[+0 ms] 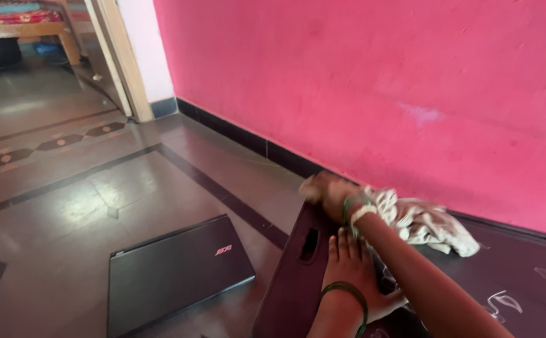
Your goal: The person cleans a small table by spraying it with a liquid and wiping the surface with a cloth.
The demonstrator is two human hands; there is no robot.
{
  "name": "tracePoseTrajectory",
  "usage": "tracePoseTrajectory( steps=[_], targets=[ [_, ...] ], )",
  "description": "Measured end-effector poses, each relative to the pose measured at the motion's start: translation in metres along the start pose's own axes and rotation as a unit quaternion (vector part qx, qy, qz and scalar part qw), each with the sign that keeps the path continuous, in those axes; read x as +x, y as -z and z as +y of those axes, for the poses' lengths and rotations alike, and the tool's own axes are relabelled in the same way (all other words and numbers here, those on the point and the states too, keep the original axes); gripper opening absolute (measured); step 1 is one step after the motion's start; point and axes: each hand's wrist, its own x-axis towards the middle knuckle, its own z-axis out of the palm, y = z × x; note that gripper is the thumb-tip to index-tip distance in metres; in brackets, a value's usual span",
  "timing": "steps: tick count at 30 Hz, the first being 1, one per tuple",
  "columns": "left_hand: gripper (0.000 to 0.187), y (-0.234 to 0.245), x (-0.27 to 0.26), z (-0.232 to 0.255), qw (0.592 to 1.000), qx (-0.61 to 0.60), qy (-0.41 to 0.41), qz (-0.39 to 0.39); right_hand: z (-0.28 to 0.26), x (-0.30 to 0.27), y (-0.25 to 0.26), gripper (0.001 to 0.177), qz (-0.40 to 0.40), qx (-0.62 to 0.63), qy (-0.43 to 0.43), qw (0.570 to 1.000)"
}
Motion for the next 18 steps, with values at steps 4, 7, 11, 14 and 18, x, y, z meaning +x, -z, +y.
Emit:
tracePoseTrajectory(
  steps=[4,7,11,14,18],
  targets=[
    [0.132,-0.003,0.001,-0.004,1.0,-0.007,0.001,-0.028,0.011,-0.014,0.014,0.066,0.052,0.054,0.056,0.996],
    [0.129,-0.001,0.006,-0.01,1.0,0.006,-0.002,0.01,-0.008,-0.007,0.025,0.059,0.007,0.076,-0.039,0.996],
    [0.125,0.019,-0.006,-0.003,1.0,-0.008,-0.003,-0.03,-0.002,-0.019,-0.01,0.068,0.048,0.018,0.095,0.994],
    [0.107,0.056,-0.031,-0.001,0.995,0.054,0.068,-0.057,0.057,-0.051,-0.015,0.054,0.094,0.002,0.224,0.97],
    [0.113,0.085,-0.078,-0.027,0.974,0.059,0.207,-0.066,0.124,-0.107,0.004,0.048,0.101,0.011,-0.005,0.995]
  ],
)
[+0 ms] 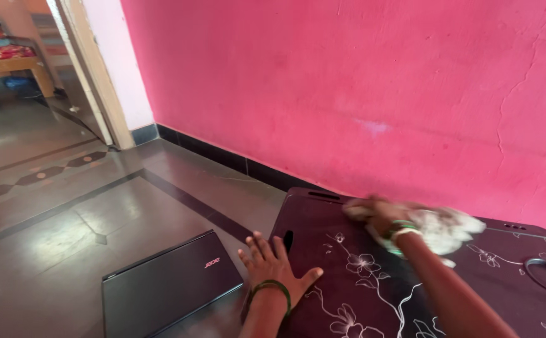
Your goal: The person cleans a small table by spraying it with a liquid and wiping the surface with a cloth.
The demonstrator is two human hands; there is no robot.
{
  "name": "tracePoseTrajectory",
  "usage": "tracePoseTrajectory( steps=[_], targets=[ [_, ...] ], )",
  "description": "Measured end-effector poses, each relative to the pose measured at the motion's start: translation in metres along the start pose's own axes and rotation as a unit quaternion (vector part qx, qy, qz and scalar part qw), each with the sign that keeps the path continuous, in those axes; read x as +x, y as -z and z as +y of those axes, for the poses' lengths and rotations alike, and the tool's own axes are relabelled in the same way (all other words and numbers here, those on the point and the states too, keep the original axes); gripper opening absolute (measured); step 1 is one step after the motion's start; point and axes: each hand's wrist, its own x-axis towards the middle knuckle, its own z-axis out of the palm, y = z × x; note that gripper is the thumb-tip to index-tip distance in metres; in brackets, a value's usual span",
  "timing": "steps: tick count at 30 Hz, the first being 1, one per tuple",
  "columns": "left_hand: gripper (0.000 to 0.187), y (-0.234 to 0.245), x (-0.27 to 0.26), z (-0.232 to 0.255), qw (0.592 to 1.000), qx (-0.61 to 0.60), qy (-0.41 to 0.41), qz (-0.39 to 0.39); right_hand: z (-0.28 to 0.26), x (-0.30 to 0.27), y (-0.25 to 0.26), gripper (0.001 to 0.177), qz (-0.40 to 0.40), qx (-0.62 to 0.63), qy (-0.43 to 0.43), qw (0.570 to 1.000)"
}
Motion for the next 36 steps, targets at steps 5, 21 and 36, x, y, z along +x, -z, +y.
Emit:
tracePoseTrajectory(
  steps=[5,21,36],
  targets=[
    [0.133,-0.009,0.007,-0.003,0.996,-0.086,0.024,0.027,-0.013,0.001,0.003,0.038,0.026,-0.086,-0.237,0.967],
    [0.148,-0.007,0.007,-0.004,0.997,-0.07,-0.006,-0.011,-0.075,0.015,0.007,0.047,-0.052,0.072,-0.062,0.994],
    [0.154,-0.019,0.014,-0.008,0.993,-0.111,0.003,0.035,-0.104,0.038,0.0,0.045,-0.037,0.044,0.008,0.998]
  ],
)
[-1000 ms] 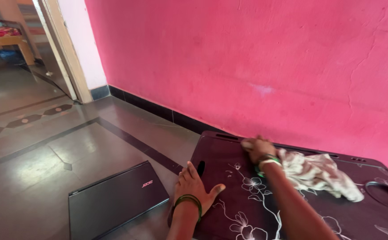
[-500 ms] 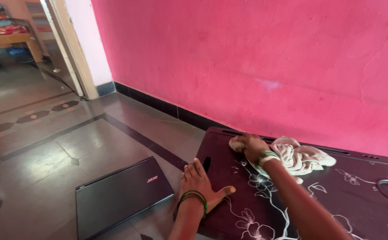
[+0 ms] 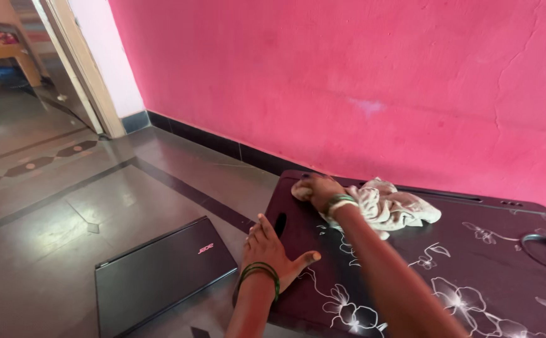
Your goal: The person cleans a small table by spraying it with a liquid and wiping the surface with a cloth.
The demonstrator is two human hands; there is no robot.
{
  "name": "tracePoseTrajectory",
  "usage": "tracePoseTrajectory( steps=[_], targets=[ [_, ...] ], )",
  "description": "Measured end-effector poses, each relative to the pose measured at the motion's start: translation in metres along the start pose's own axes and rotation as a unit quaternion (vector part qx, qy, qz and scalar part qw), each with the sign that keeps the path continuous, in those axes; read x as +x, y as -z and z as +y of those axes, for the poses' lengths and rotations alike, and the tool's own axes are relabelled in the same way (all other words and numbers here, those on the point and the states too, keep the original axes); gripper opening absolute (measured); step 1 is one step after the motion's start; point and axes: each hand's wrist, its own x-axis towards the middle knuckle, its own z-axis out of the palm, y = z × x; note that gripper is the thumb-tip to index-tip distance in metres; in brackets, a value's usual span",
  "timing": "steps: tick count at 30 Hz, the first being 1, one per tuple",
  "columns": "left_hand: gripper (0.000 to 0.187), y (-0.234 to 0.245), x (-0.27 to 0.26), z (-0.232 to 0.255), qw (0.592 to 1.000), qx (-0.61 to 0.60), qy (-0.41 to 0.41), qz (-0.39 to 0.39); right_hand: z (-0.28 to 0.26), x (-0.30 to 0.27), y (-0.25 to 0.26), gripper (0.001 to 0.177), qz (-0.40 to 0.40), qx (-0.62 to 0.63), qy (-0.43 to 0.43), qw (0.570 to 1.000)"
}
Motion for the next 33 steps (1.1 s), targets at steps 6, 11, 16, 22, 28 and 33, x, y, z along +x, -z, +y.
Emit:
tracePoseTrajectory(
  steps=[6,11,16,22,28,33],
  targets=[
    [0.155,0.006,0.001,0.001,0.999,0.021,0.004,-0.039,-0.066,0.007,-0.039,0.059,-0.058,-0.047,0.104,0.992],
    [0.149,-0.005,0.0,0.0,1.0,0.026,-0.007,0.002,0.002,0.056,-0.045,0.074,-0.005,-0.121,0.021,0.992],
    [0.14,0.0,-0.002,0.005,0.998,0.059,-0.01,-0.036,-0.017,0.033,-0.059,0.06,0.028,-0.094,0.085,0.991],
    [0.141,0.005,-0.005,0.007,0.996,0.071,-0.01,-0.051,-0.011,0.046,-0.049,0.05,-0.117,-0.098,-0.057,0.987],
    [0.141,0.002,-0.002,0.005,0.997,0.062,-0.012,-0.042,0.018,0.086,-0.063,0.038,0.184,-0.064,0.059,0.979],
    [0.143,0.008,-0.003,0.007,0.995,0.08,-0.015,-0.052,-0.038,0.005,-0.047,0.033,-0.037,-0.062,0.097,0.993]
  ],
)
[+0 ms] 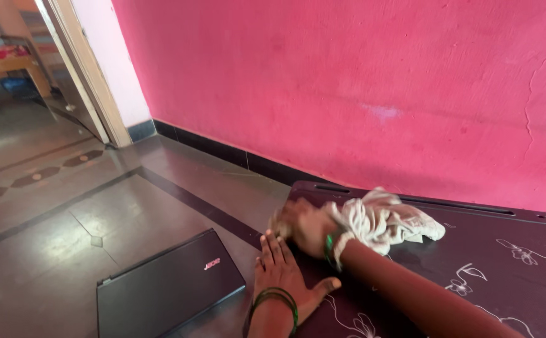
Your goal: The person cleans a small table by spraying it with a liquid and wiping the surface with a cloth.
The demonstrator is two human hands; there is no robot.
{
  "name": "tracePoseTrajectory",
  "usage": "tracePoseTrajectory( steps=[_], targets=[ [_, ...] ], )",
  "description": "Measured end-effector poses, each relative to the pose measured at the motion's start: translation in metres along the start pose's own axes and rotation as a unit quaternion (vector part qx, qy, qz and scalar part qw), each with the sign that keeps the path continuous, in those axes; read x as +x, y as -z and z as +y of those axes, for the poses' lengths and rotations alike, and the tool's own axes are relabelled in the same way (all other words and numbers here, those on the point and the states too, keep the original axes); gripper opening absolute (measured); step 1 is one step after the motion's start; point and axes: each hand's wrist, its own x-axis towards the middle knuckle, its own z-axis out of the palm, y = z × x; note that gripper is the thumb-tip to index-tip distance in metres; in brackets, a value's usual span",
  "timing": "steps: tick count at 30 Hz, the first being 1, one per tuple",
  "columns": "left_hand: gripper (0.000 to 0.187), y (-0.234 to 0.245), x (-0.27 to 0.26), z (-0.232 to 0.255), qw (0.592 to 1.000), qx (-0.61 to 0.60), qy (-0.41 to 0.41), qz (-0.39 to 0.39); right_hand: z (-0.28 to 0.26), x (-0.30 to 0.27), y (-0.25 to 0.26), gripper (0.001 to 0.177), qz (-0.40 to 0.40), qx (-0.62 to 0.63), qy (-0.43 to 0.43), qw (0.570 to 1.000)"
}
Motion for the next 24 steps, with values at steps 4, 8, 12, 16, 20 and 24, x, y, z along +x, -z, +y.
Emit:
tracePoseTrajectory(
  steps=[4,8,12,16,20,24],
  targets=[
    [0.147,-0.003,-0.001,0.0,1.0,0.01,-0.003,0.013,-0.019,-0.018,0.024,0.042,0.053,0.084,0.105,0.99],
    [0.144,-0.006,0.001,-0.002,1.0,-0.001,-0.011,0.019,0.01,0.028,0.025,0.05,0.091,0.049,0.028,0.994],
    [0.14,0.006,-0.001,-0.002,0.999,-0.006,0.016,-0.029,0.033,0.049,0.024,0.039,0.128,0.05,-0.076,0.988],
    [0.138,0.019,-0.009,0.006,0.996,0.0,0.04,-0.074,0.06,0.031,0.029,0.039,0.079,0.001,-0.092,0.993],
    [0.135,0.023,-0.009,0.007,0.994,0.005,0.043,-0.1,0.135,-0.057,0.037,0.045,0.081,-0.001,-0.133,0.988],
    [0.134,0.015,-0.007,0.006,0.996,0.008,0.037,-0.075,0.174,-0.115,0.048,0.046,0.09,-0.008,-0.212,0.973]
  ],
)
